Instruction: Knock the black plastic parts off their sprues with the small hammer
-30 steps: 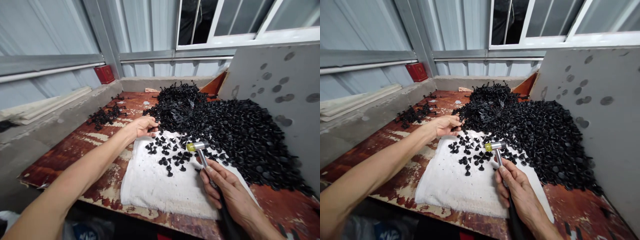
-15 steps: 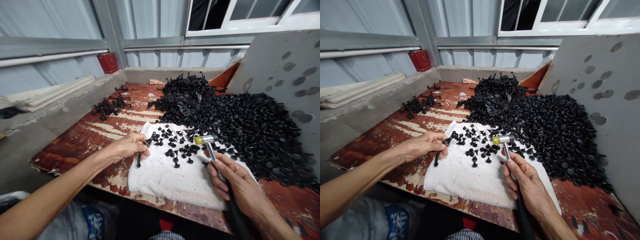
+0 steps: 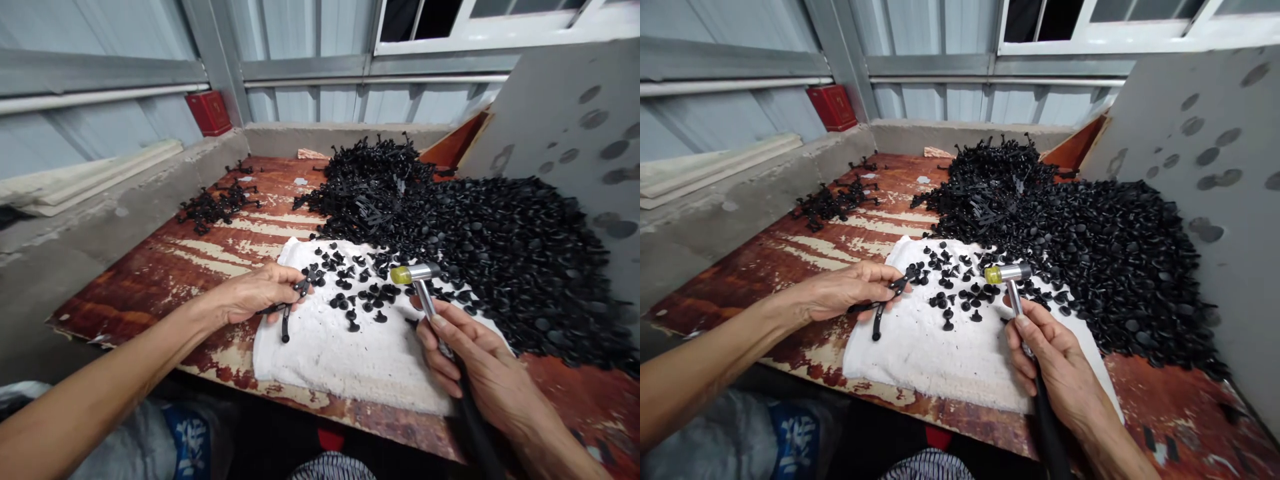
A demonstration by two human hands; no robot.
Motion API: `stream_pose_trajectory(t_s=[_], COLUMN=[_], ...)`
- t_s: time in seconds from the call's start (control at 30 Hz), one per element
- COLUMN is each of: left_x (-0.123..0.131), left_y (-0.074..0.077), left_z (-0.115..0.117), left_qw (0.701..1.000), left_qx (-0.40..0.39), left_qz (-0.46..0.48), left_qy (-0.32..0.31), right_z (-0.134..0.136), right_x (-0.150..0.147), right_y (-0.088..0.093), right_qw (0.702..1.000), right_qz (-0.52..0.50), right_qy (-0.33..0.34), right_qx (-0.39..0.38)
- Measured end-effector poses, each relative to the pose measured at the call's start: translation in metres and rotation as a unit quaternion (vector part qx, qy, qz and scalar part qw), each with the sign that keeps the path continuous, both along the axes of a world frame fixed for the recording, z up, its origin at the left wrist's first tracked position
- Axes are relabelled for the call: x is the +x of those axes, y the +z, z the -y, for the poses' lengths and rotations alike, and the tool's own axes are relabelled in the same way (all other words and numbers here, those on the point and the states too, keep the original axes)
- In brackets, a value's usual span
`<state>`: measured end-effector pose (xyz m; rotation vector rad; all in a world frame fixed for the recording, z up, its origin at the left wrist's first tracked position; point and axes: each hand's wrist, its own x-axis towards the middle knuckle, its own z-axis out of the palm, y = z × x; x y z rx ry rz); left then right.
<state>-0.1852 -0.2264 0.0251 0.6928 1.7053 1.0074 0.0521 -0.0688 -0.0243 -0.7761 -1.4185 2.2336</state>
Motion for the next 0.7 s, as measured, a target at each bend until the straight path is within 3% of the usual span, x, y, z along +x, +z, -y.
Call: stream_pose_trajectory(t_s=[0.1, 0.33, 0.53, 0.7], left_x=[0.006, 0.023, 0.031, 0.031], left_y=[0.0, -0.004, -0.008, -0.013], left_z=[0.0, 0.0, -0.003, -0.007], left_qw=[1.0, 0.997, 0.999, 0.998], left_qx=[0.011, -0.023, -0.031, -0.036], left_qz=[0.01, -0.069, -0.01, 0.018], left_qy=[-0.004, 0.0, 0.005, 0.047], right_z=[0.0, -0.001, 0.001, 0.001], right_x=[0.001, 0.003, 0.001, 0.003], right_y=[-0.001, -0.001, 0.005, 0.004], right_qw=[1.0, 0.999, 0.999, 0.999], right_qz=[0.002, 0.013, 0.013, 0.011], right_qy=[0.006, 0.025, 0.025, 0.025], right_qx=[0.006, 0.026, 0.033, 0.033])
